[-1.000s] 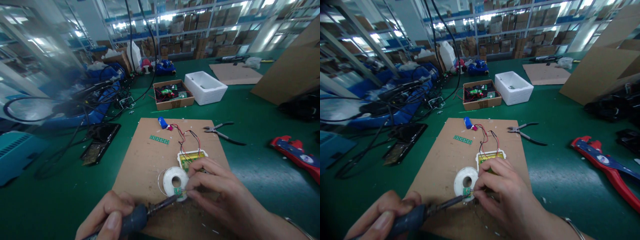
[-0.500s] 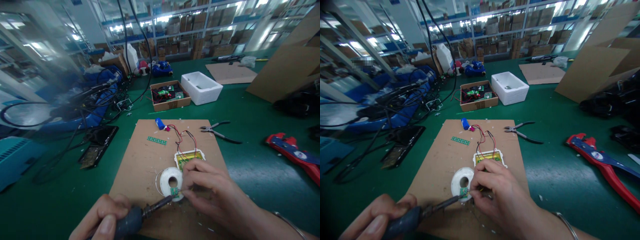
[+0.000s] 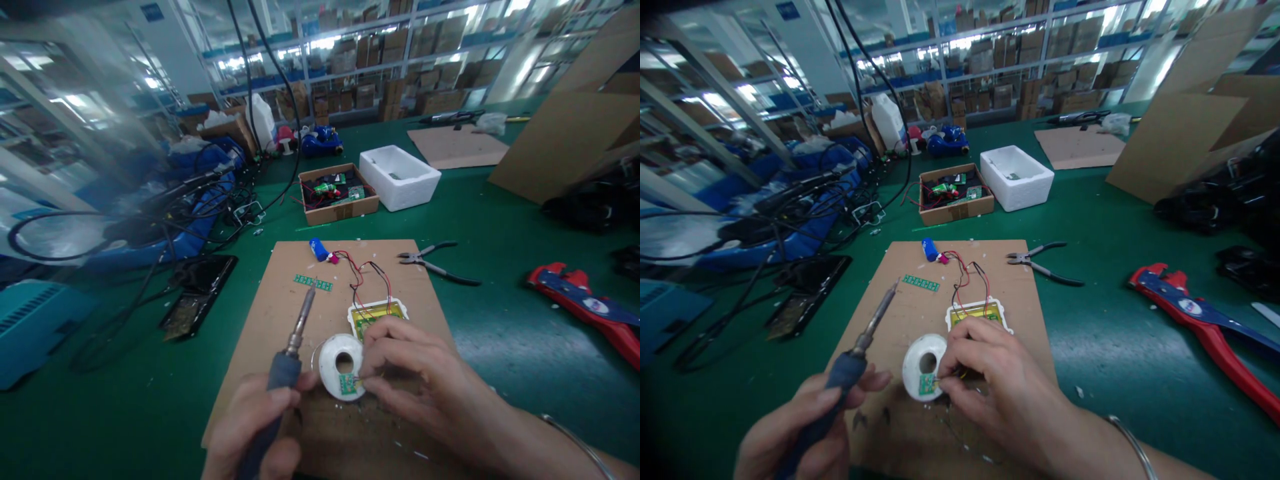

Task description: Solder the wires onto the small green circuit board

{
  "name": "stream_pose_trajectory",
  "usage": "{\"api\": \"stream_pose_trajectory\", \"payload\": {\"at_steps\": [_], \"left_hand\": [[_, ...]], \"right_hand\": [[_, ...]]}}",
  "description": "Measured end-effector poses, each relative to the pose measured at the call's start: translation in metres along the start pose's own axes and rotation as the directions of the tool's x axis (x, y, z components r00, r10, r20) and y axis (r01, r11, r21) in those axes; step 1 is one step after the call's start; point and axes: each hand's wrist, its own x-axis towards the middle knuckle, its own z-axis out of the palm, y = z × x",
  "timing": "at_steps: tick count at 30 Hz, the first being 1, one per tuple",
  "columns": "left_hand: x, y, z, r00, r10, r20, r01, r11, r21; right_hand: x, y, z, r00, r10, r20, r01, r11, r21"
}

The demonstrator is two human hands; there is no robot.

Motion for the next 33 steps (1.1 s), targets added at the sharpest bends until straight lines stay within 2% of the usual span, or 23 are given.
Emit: {"api": "stream_pose_trajectory", "payload": {"at_steps": [2,6,9,13,16,20,24,27,33], "left_hand": [[-0.001,0.006,0.018,1.000,0.014,-0.007,-0.013,0.990,0.139],[-0.004,0.005,0.033,0.997,-0.071,0.042,0.064,0.985,0.162],[-0.006,0.002,0.033,0.995,-0.035,0.092,0.019,0.986,0.168],[-0.006,0.003,0.035,0.998,-0.059,0.023,0.054,0.983,0.173],[-0.006,0.004,0.036,0.998,-0.061,0.024,0.056,0.982,0.178],[-0.007,0.002,0.035,0.996,-0.015,0.093,-0.003,0.982,0.189],[-0.009,0.002,0.033,0.995,-0.058,0.077,0.044,0.983,0.181],[-0.010,0.001,0.033,0.992,0.019,0.126,-0.043,0.981,0.188],[-0.014,0.004,0.042,1.000,0.005,-0.013,-0.003,0.989,0.150]], "right_hand": [[-0.001,0.000,0.000,1.000,-0.018,0.012,0.018,1.000,-0.005],[0.000,0.001,0.000,0.998,-0.050,0.028,0.051,0.998,-0.031],[0.001,0.000,0.000,0.996,-0.081,0.030,0.082,0.996,-0.043],[0.001,0.000,0.000,0.995,-0.095,0.010,0.096,0.995,-0.039],[0.001,-0.001,-0.001,0.996,-0.084,0.008,0.084,0.996,-0.042],[0.002,0.000,0.000,0.998,-0.061,0.020,0.061,0.998,-0.020],[0.002,0.001,0.000,0.998,-0.056,0.017,0.056,0.998,-0.004],[0.001,0.002,0.000,0.999,-0.035,0.033,0.034,0.999,0.019],[0.001,0.002,-0.002,0.998,-0.014,0.056,0.011,0.999,0.050]]}}
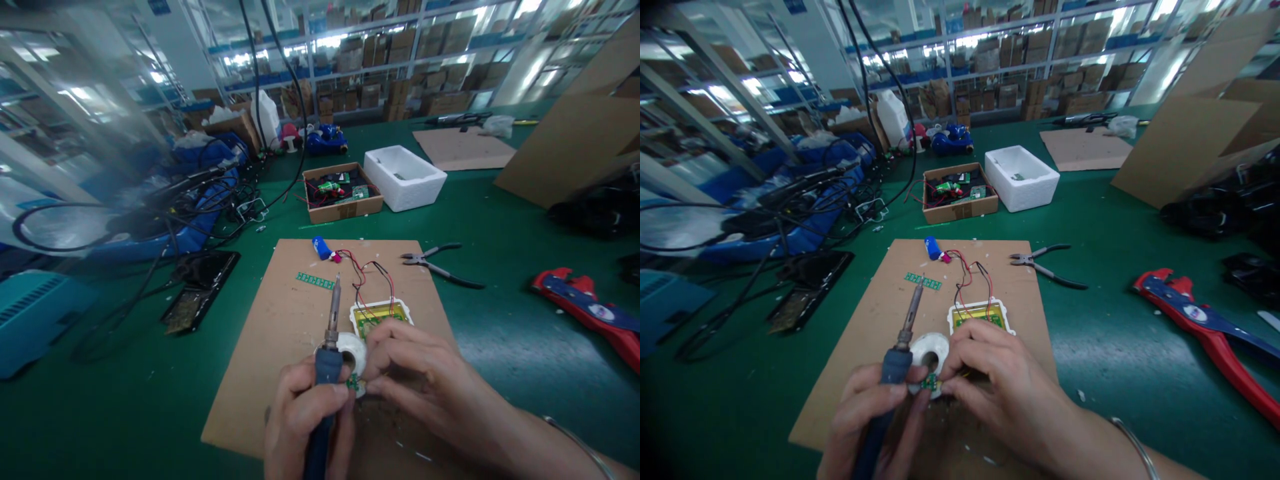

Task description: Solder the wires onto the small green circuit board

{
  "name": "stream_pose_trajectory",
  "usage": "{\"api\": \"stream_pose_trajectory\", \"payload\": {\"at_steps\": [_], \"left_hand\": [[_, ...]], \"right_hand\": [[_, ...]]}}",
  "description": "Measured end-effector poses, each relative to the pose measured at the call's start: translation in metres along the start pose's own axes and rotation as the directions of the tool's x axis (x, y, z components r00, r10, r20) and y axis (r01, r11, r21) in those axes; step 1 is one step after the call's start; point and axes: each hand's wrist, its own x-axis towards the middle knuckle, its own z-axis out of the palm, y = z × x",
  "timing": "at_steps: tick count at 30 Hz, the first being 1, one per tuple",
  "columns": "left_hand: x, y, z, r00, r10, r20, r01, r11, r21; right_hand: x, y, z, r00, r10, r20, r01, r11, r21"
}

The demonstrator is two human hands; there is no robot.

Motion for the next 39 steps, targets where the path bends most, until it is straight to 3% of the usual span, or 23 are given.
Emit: {"api": "stream_pose_trajectory", "payload": {"at_steps": [5,9,15,21,29,35,39], "left_hand": [[0.001,-0.001,0.000,1.000,0.012,0.004,-0.012,1.000,0.021],[0.002,-0.004,-0.005,0.994,0.065,0.088,-0.069,0.996,0.049],[0.002,0.001,-0.002,0.999,-0.032,0.038,0.030,0.998,0.056],[0.002,0.003,-0.002,0.998,-0.054,0.033,0.051,0.996,0.071],[0.003,0.002,-0.003,0.997,-0.058,0.055,0.055,0.996,0.066],[0.002,0.003,-0.003,0.996,-0.071,0.052,0.069,0.997,0.031],[0.007,-0.003,-0.020,0.999,-0.040,-0.008,0.040,0.999,0.029]], "right_hand": [[0.001,0.001,0.000,1.000,0.003,-0.010,-0.003,1.000,-0.022],[0.002,0.002,0.002,0.999,-0.018,-0.035,0.016,0.999,-0.051],[0.001,0.004,0.005,0.997,-0.030,-0.073,0.025,0.997,-0.070],[0.001,0.003,0.004,0.996,-0.032,-0.079,0.024,0.996,-0.092],[0.000,0.001,0.006,0.975,-0.199,-0.101,0.178,0.966,-0.188],[0.000,0.003,0.005,0.984,-0.166,-0.070,0.152,0.973,-0.175],[-0.002,0.004,0.005,0.988,-0.145,-0.054,0.134,0.976,-0.172]]}}
